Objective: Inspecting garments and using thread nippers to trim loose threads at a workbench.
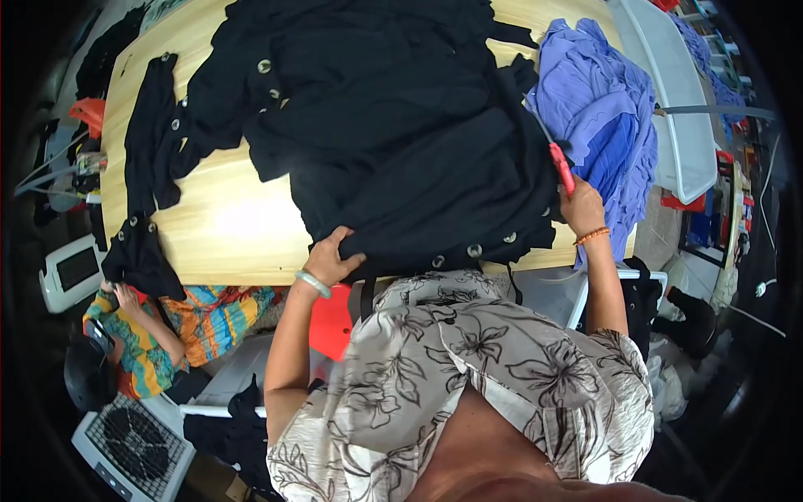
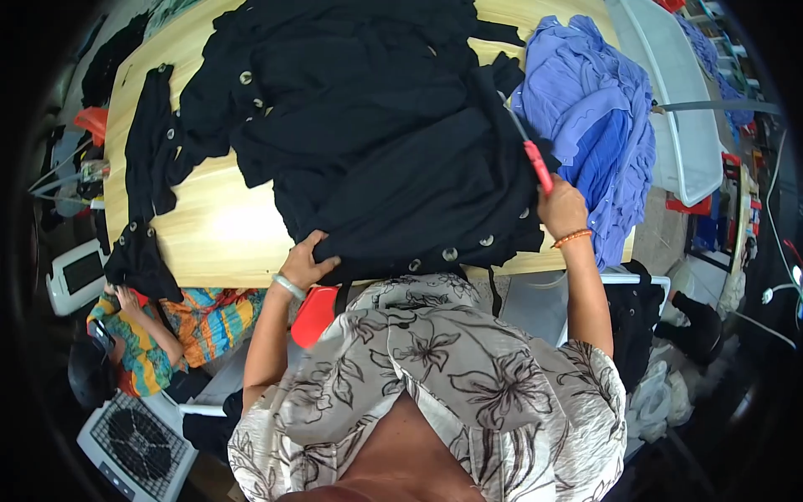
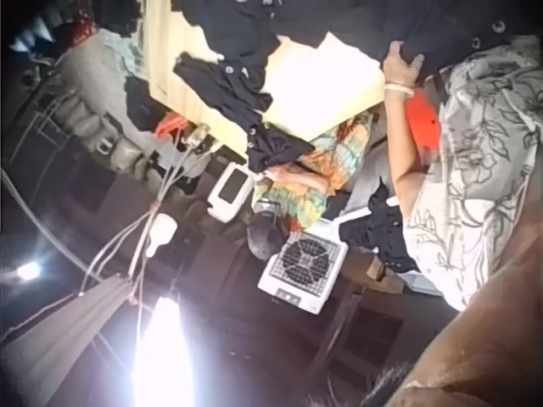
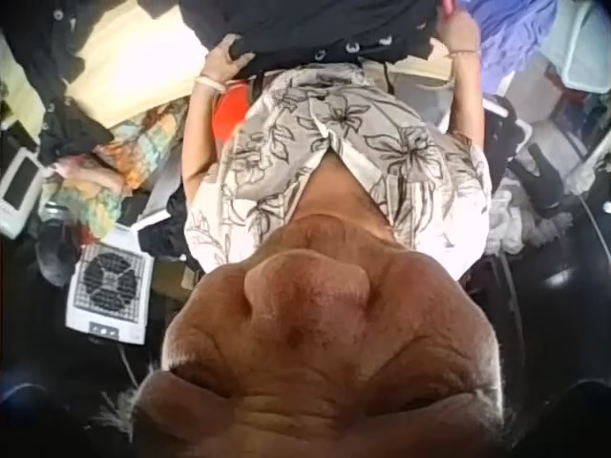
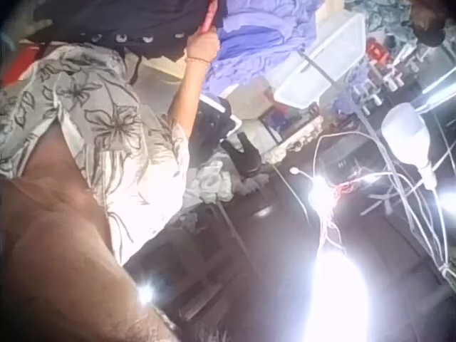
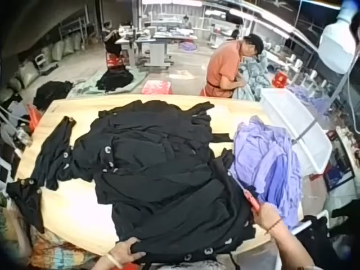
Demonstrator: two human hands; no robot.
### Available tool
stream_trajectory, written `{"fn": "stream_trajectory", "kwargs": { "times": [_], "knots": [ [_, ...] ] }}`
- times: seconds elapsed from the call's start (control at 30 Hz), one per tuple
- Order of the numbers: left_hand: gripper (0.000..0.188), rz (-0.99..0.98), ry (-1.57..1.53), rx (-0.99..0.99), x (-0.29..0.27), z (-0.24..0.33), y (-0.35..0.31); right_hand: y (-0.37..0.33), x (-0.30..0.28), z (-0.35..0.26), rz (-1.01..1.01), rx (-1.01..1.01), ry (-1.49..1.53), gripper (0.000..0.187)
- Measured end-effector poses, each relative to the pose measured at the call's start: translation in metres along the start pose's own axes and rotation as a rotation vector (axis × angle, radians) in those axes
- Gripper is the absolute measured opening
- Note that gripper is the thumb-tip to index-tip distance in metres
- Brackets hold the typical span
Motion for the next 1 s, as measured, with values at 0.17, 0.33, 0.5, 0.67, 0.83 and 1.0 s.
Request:
{"fn": "stream_trajectory", "kwargs": {
  "times": [0.17, 0.33, 0.5, 0.67, 0.83, 1.0],
  "knots": [
    [0.014, 0.0, -0.563, -0.145, -0.055, -0.037, 0.035, 0.013, -0.029, 0.012, 0.146, 0.193, -0.177, 0.045],
    [0.085, 0.454, 0.661, -0.032, -0.132, -0.072, 0.113, 0.051, -0.051, -0.097, 0.157, -0.107, 0.126, 0.045],
    [0.073, 0.301, 0.761, -0.055, -0.141, -0.103, 0.165, 0.095, 0.02, -0.203, 0.048, -0.498, 0.185, 0.043],
    [0.043, 0.398, 0.193, 0.084, -0.166, -0.114, 0.171, 0.115, 0.072, -0.257, -0.111, -0.387, -0.081, 0.076],
    [0.033, 0.598, -0.166, 0.383, -0.209, -0.017, 0.153, 0.13, 0.052, -0.238, 0.031, -0.479, 0.026, 0.041],
    [0.043, 0.822, 0.402, 0.583, -0.247, 0.09, 0.141, 0.146, -0.065, -0.175, 0.43, -0.22, 0.124, 0.052]
  ]
}}
Point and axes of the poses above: each hand's wrist, its own y-axis towards the middle knuckle, its own x-axis out of the palm, z = x × y, the point moved 6 cm from there along y, towards the middle knuckle, and after that the axes turned 7 degrees about x, right-handed, at the moved point
